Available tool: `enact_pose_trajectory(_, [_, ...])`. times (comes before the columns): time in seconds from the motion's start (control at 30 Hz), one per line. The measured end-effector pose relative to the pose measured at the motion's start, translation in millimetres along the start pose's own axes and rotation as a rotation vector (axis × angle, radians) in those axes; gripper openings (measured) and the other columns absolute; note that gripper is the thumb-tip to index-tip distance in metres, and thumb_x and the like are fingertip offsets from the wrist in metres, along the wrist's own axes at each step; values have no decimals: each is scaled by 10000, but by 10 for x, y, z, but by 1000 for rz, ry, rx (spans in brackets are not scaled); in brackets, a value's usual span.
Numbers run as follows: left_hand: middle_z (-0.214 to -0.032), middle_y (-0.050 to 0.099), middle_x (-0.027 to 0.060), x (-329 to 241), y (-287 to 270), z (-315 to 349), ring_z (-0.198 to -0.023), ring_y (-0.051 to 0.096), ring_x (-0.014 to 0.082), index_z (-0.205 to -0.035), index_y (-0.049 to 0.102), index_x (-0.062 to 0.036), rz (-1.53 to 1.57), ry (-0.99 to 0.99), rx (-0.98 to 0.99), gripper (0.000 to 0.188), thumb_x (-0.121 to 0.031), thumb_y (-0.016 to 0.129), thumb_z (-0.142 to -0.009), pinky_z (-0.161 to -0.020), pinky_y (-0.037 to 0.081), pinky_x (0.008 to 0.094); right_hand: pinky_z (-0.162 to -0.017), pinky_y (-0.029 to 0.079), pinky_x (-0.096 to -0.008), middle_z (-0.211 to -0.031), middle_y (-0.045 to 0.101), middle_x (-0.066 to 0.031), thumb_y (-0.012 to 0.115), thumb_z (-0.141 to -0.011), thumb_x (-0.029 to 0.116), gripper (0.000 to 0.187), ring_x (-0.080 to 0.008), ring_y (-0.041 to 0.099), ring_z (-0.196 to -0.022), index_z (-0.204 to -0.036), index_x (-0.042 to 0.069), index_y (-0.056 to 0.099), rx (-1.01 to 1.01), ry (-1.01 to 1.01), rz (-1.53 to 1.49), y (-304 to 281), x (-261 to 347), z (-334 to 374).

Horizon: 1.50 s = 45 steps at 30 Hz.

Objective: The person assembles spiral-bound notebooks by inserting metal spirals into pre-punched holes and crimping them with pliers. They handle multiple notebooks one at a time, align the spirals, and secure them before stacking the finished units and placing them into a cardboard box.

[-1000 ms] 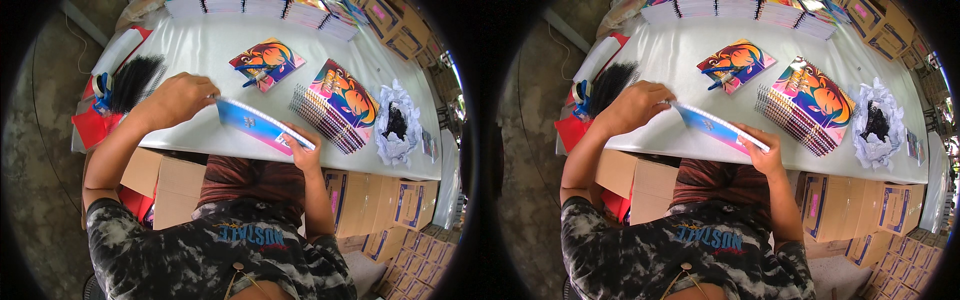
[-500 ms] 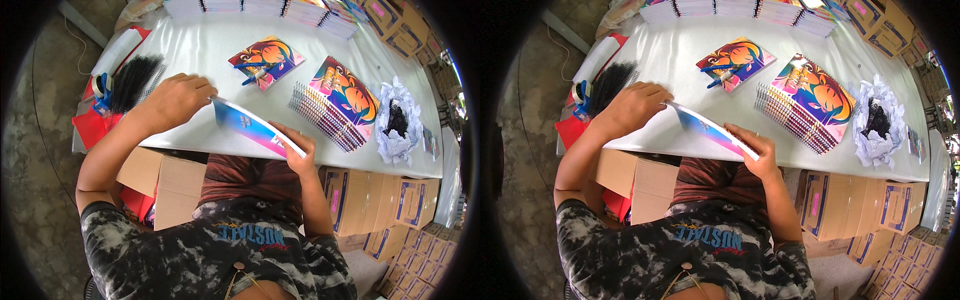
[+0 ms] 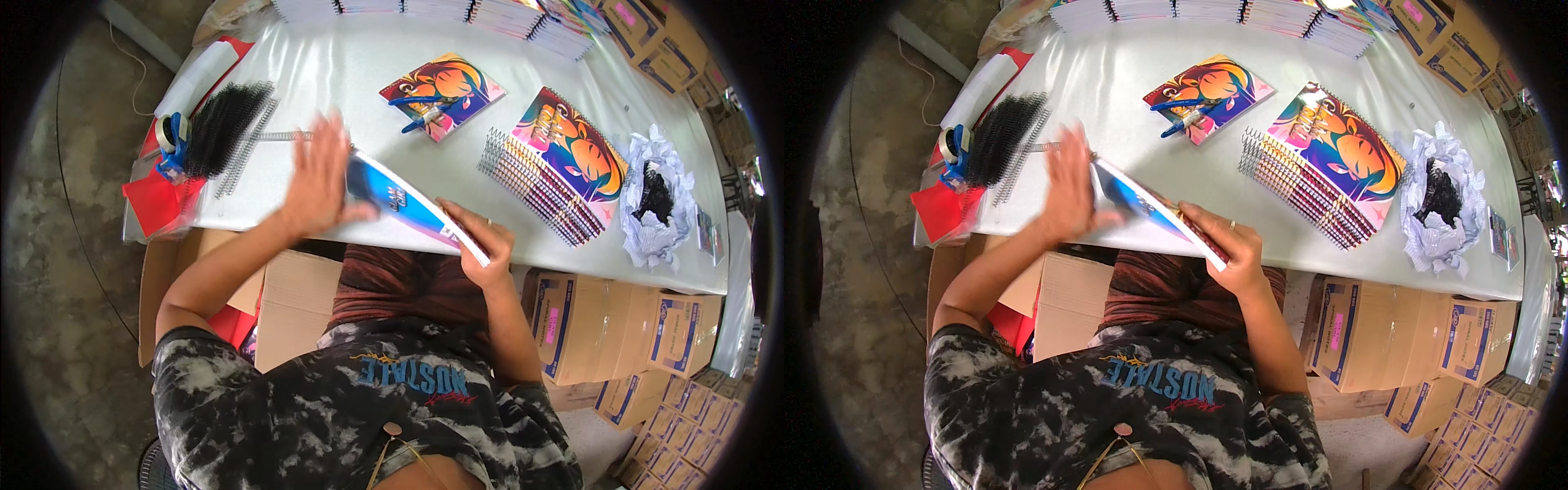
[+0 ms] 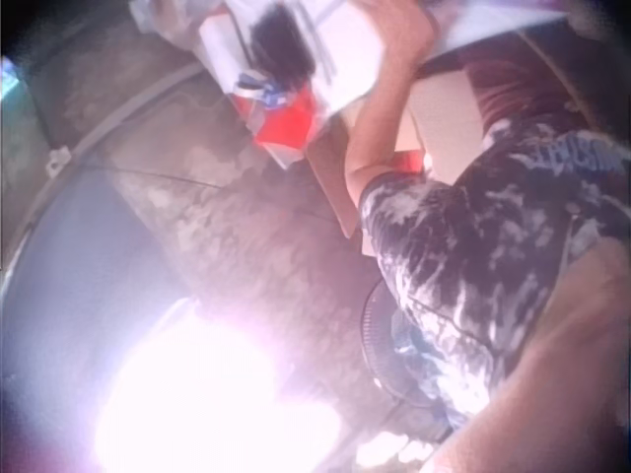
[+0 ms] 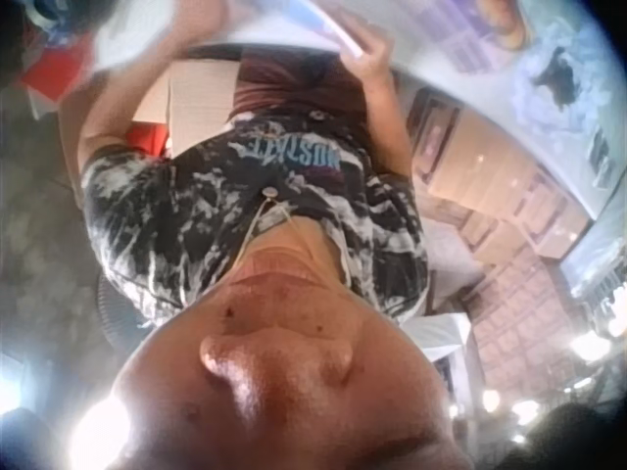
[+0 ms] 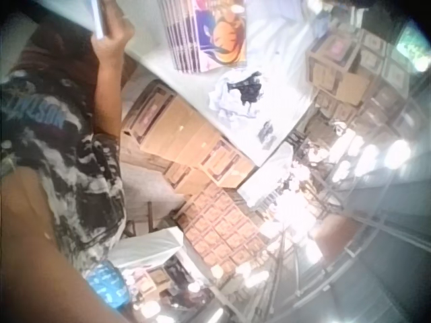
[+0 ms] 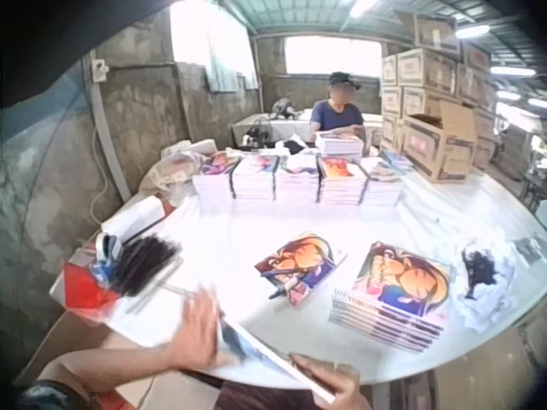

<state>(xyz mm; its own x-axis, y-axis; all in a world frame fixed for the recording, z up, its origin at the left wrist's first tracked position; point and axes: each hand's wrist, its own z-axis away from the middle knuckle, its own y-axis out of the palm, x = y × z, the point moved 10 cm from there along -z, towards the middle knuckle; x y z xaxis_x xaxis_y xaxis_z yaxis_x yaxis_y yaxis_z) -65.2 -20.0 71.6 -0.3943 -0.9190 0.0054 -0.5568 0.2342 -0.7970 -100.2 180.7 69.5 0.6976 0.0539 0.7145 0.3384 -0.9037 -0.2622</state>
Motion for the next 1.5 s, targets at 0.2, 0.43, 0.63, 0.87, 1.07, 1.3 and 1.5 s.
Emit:
enact_pose_trajectory(0.2, [-1459, -2, 304, 168, -720, -231, -1327, -102, 501, -1384, 223, 49, -258, -1, -495, 1064, -804, 275, -751, -996, -121, 634, -732, 532, -301, -993, 659, -178, 619, -762, 9, 299, -271, 673, -853, -1059, -30, 625, 6, -134, -32, 76, 175, -9])
enact_pose_trajectory(0.43, [-1349, 348, 279, -397, -116, 326, -1318, 143, 486, -1327, 289, 67, -67, 243, -330, 1029, -770, 389, -737, -1029, -64, 602, -712, 534, -299, -978, 661, -180, 618, -761, 19, 292, -281, 673, -842, -1048, -33, 632, -23, -158, 17, 129, 153, 65])
enact_pose_trajectory(0.63, [-1395, 212, 311, -147, 214, 479, -1286, 154, 528, -1361, 173, 108, -45, -79, -94, 1137, -810, 347, -713, -1003, -3, 658, -715, 542, -323, -932, 661, -205, 662, -735, 10, 308, -283, 676, -824, -1037, -46, 626, -14, -226, -22, 213, 289, 42])
enact_pose_trajectory(0.87, [-1466, 20, 278, 316, -454, 190, -1374, -8, 371, -1394, 61, 93, -4, -200, -490, 1166, -820, 321, -717, -1089, 2, 509, -730, 540, -335, -947, 662, -196, 675, -727, 22, 296, -280, 674, -839, -1010, -50, 630, 27, -264, -27, 273, 297, -7])
enact_pose_trajectory(1.07, [-1448, 76, 297, -290, -779, 0, -1350, 24, 466, -1403, 83, 76, -122, 196, -587, 1151, -806, 363, -719, -1066, -14, 566, -663, 549, -311, -914, 666, -195, 680, -725, 23, 284, -271, 682, -789, -998, -40, 635, 5, -215, -8, 251, 299, -14])
enact_pose_trajectory(1.3, [-1432, 113, 316, -602, -191, 218, -1324, 99, 486, -1377, 123, 116, -84, 246, -292, 1120, -780, 351, -745, -1054, 47, 588, -670, 545, -303, -930, 662, -200, 682, -726, 20, 309, -268, 680, -795, -1022, -47, 626, -42, -289, 34, 171, 254, -50])
enact_pose_trajectory(1.5, [-1466, 69, 261, -306, -334, -75, -1354, 17, 421, -1384, 72, 117, -66, 59, -349, 1119, -794, 232, -754, -1064, -27, 548, -734, 540, -338, -960, 656, -217, 599, -785, -8, 257, -300, 671, -858, -1036, -60, 618, 41, -227, -20, 285, 273, -28])
